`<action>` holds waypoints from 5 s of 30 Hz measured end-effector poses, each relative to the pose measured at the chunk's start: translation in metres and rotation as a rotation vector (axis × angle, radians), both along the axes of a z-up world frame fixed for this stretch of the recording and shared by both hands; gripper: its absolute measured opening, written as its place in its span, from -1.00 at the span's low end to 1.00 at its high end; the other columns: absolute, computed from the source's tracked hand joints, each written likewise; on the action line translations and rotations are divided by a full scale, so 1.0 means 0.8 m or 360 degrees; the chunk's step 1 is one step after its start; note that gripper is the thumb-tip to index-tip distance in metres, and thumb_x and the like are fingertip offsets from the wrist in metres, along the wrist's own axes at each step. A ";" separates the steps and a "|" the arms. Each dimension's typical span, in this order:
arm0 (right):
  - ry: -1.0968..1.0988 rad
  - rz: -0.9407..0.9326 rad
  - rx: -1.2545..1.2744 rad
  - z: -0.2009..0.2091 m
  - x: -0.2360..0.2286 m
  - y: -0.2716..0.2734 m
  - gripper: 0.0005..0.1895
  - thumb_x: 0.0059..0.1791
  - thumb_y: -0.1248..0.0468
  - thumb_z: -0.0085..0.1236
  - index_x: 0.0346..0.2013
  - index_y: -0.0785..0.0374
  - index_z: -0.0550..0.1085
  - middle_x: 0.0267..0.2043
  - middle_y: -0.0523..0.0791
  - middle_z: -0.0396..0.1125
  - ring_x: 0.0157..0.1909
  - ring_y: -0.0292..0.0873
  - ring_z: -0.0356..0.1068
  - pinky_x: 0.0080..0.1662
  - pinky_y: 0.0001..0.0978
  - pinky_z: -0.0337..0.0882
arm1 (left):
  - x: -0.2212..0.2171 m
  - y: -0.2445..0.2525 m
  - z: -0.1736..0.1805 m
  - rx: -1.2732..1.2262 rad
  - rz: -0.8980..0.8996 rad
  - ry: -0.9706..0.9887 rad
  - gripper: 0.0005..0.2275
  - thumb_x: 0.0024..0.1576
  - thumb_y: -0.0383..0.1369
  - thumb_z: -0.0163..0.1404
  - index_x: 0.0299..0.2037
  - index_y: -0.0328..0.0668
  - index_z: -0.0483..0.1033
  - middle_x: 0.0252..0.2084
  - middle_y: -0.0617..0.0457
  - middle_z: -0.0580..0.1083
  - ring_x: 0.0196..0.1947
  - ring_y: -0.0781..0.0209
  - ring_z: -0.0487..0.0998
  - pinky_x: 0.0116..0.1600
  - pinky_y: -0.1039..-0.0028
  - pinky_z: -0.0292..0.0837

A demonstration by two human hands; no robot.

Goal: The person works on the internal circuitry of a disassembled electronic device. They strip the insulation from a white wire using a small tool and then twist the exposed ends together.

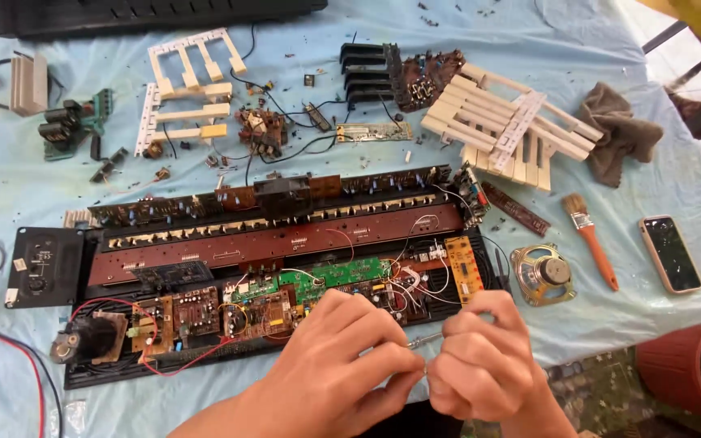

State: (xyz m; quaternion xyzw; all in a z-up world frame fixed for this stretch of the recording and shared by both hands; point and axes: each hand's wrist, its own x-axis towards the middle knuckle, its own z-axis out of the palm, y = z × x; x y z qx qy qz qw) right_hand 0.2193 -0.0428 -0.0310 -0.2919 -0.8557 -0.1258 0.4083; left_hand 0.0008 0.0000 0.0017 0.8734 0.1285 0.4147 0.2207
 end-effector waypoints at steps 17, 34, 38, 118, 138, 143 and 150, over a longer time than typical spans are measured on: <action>0.0361 0.0226 -0.0261 0.033 -0.052 0.042 -0.66 0.10 0.28 -0.26 -0.57 0.26 0.20 -0.63 -0.09 0.01 -0.64 -0.13 -0.09 -0.38 -0.23 0.07 | -0.015 0.020 0.023 0.0334 0.0309 -0.0068 -0.84 0.29 -0.46 -0.08 -0.37 -0.15 0.44 -0.36 0.18 0.39 -0.43 0.23 0.29 -0.20 0.40 0.20; 0.0933 0.0152 -0.0480 0.026 -0.055 0.077 -0.81 -0.05 0.26 0.06 -0.49 0.30 0.38 -0.58 -0.07 0.34 -0.61 -0.21 0.31 -0.45 -0.40 0.28 | -0.018 0.036 0.028 -0.0013 0.0513 -0.0049 -0.90 0.29 -0.43 -0.05 -0.24 -0.25 0.51 -0.34 0.04 0.37 -0.44 0.09 0.23 -0.26 0.32 0.18; 0.0831 0.0148 -0.0399 0.028 -0.047 0.085 -0.77 -0.02 0.21 0.04 -0.48 0.30 0.40 -0.57 -0.05 0.33 -0.64 -0.19 0.28 -0.45 -0.37 0.26 | -0.015 0.038 0.024 0.0001 0.0515 -0.0027 -0.91 0.29 -0.43 -0.03 -0.23 -0.22 0.52 -0.35 0.07 0.34 -0.46 0.11 0.23 -0.25 0.33 0.19; 0.0820 -0.0175 -0.1208 0.062 -0.051 0.061 -0.93 -0.20 0.43 0.14 -0.57 0.25 0.49 -0.61 -0.12 0.43 -0.61 -0.27 0.45 -0.46 -0.57 0.42 | -0.029 0.054 0.032 0.0052 0.0478 0.0110 -0.76 0.35 -0.44 -0.25 -0.20 -0.20 0.54 -0.24 0.13 0.47 -0.39 0.19 0.34 -0.10 0.31 0.22; 0.0975 -0.0193 -0.1270 0.059 -0.052 0.058 -0.95 -0.22 0.42 0.14 -0.59 0.28 0.49 -0.65 -0.09 0.39 -0.64 -0.24 0.39 -0.48 -0.55 0.34 | -0.031 0.052 0.028 0.0147 0.0429 0.0085 -0.76 0.36 -0.41 -0.25 -0.09 -0.18 0.56 -0.24 0.08 0.50 -0.40 0.18 0.38 -0.09 0.29 0.25; 0.0936 -0.0223 -0.1258 0.062 -0.054 0.059 -0.93 -0.21 0.43 0.15 -0.60 0.28 0.48 -0.64 -0.10 0.39 -0.63 -0.24 0.38 -0.47 -0.53 0.35 | -0.032 0.051 0.026 0.0141 0.0427 0.0099 -0.75 0.36 -0.41 -0.25 -0.04 -0.19 0.57 -0.22 0.08 0.51 -0.38 0.19 0.39 -0.07 0.27 0.25; 0.0840 -0.0377 -0.1117 0.061 -0.056 0.059 -0.92 -0.15 0.36 0.16 -0.55 0.27 0.50 -0.61 -0.15 0.40 -0.61 -0.26 0.33 -0.49 -0.52 0.23 | -0.032 0.052 0.026 0.0157 0.0435 0.0095 -0.77 0.36 -0.42 -0.23 -0.01 -0.21 0.55 -0.21 0.08 0.51 -0.38 0.20 0.40 -0.07 0.27 0.24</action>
